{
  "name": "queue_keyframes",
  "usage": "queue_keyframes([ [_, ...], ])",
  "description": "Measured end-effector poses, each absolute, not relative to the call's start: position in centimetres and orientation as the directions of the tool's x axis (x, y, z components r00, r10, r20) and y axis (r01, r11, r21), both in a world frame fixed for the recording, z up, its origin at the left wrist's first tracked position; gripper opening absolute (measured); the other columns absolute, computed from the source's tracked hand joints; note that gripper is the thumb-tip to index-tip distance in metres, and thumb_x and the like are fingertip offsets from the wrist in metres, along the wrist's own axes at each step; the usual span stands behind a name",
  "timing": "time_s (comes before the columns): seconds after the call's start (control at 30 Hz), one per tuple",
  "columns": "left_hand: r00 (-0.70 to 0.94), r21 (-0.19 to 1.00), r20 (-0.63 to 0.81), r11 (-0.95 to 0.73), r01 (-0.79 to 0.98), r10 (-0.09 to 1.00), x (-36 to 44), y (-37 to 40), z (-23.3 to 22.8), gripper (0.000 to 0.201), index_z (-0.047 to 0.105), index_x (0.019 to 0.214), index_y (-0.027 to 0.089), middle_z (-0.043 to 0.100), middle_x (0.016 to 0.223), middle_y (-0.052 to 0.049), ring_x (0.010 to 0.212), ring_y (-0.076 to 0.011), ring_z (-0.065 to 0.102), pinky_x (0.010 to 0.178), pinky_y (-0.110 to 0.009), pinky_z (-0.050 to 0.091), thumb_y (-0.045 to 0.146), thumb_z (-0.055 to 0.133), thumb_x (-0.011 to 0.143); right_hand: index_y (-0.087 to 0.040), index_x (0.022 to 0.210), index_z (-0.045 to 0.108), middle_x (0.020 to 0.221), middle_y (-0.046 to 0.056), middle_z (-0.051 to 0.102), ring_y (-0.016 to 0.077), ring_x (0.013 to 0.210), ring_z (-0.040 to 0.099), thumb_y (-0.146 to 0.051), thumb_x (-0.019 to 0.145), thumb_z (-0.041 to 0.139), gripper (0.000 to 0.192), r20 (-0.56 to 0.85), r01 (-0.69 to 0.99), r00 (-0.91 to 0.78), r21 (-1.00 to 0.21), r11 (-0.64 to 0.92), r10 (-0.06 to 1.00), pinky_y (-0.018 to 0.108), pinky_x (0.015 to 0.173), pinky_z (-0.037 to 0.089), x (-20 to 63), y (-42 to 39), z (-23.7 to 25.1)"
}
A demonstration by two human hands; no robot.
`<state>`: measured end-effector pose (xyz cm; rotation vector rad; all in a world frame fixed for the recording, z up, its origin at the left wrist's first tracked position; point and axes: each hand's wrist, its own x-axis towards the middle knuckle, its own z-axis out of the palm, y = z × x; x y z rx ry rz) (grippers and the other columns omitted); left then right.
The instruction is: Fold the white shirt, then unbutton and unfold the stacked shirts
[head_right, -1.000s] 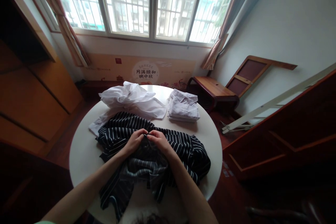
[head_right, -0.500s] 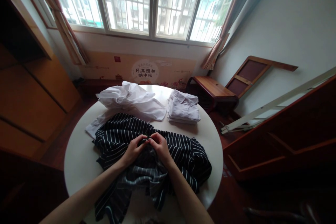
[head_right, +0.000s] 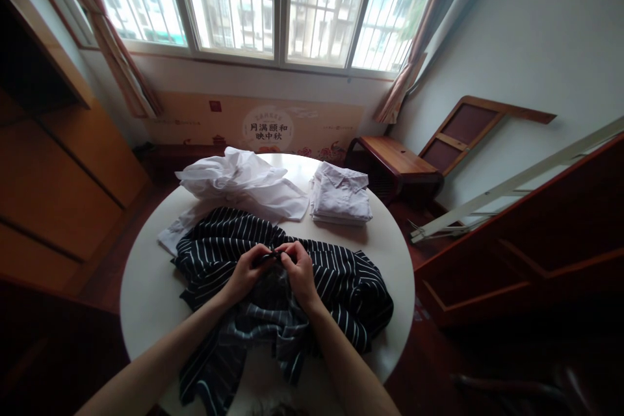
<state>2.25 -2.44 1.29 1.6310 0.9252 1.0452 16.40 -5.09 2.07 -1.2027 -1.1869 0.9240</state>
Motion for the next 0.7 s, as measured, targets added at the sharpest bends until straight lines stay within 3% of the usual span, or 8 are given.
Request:
queue_keyframes([
  [0.17,0.092,0.972,0.221,-0.227,0.059,0.971,0.5,-1.0,2.3,0.019,0.055,0.082,0.018,0.057,0.077,0.0,0.073,-0.0139,0.052,0.067,-0.024,0.042,0.036,0.052,0.079,-0.022,0.059,0.039,0.075,0.001,0.06,0.0155,0.071,0.052,-0.03,0.066,0.054,0.018,0.136,-0.086,0.33,-0.981,0.173,0.934,0.029,0.069,0.04,18.5,-4.4,2.9],
  [0.23,0.032,0.983,0.184,-0.184,0.0,0.982,-0.3,-0.5,2.9,0.022,0.054,0.082,0.019,0.055,0.074,0.001,0.068,-0.0126,0.051,0.062,-0.022,0.041,0.04,0.048,0.08,-0.023,0.061,0.038,0.061,-0.003,0.053,0.0132,0.059,0.047,-0.031,0.063,0.054,0.018,0.104,-0.188,0.249,-0.97,0.154,0.963,0.026,0.06,0.038,19.4,-4.2,3.3],
  [0.33,0.149,0.988,0.151,-0.155,0.015,0.977,-1.4,-0.6,3.8,0.029,0.048,0.069,0.018,0.044,0.058,0.005,0.052,-0.0092,0.041,0.051,-0.02,0.035,0.045,0.047,0.079,-0.023,0.065,0.043,0.047,-0.008,0.037,0.0099,0.045,0.033,-0.032,0.062,0.052,0.014,0.068,-0.219,-0.02,-0.974,0.062,0.997,0.022,0.048,0.029,20.1,-4.4,4.1],
  [0.4,0.29,0.963,0.18,-0.229,0.144,0.94,-2.1,-1.0,4.2,0.032,0.046,0.062,0.017,0.04,0.055,0.005,0.05,-0.0085,0.037,0.05,-0.019,0.032,0.045,0.049,0.078,-0.022,0.068,0.049,0.049,-0.007,0.038,0.0089,0.045,0.031,-0.032,0.065,0.053,0.012,0.043,-0.068,-0.159,-0.997,0.033,0.986,0.022,0.046,0.026,20.2,-5.1,4.7],
  [0.47,0.377,0.887,0.2,-0.331,0.323,0.904,-3.0,-1.6,4.4,0.035,0.047,0.056,0.017,0.039,0.051,0.005,0.049,-0.0083,0.035,0.049,-0.02,0.028,0.043,0.05,0.079,-0.02,0.071,0.056,0.053,-0.005,0.044,0.0094,0.049,0.035,-0.033,0.068,0.056,0.013,0.035,0.187,-0.205,-0.98,0.075,0.978,0.023,0.049,0.027,20.0,-5.9,5.3],
  [0.57,0.482,0.721,0.156,-0.433,0.541,0.862,-4.5,-2.3,4.4,0.036,0.049,0.051,0.017,0.043,0.047,0.005,0.048,-0.0096,0.039,0.049,-0.021,0.026,0.041,0.053,0.078,-0.022,0.075,0.062,0.051,-0.005,0.045,0.0103,0.05,0.039,-0.037,0.067,0.063,0.017,0.057,0.503,-0.231,-0.848,0.169,0.971,0.024,0.052,0.029,19.6,-7.0,5.8],
  [0.7,0.54,0.535,0.204,-0.555,0.638,0.817,-4.9,-3.2,5.4,0.017,0.059,0.068,0.02,0.058,0.069,0.0,0.065,-0.016,0.051,0.06,-0.025,0.034,0.036,0.059,0.074,-0.023,0.073,0.066,0.053,-0.004,0.049,0.0108,0.051,0.043,-0.032,0.071,0.062,0.01,0.094,0.63,-0.304,-0.727,0.274,0.948,0.025,0.054,0.031,19.0,-7.3,5.6],
])
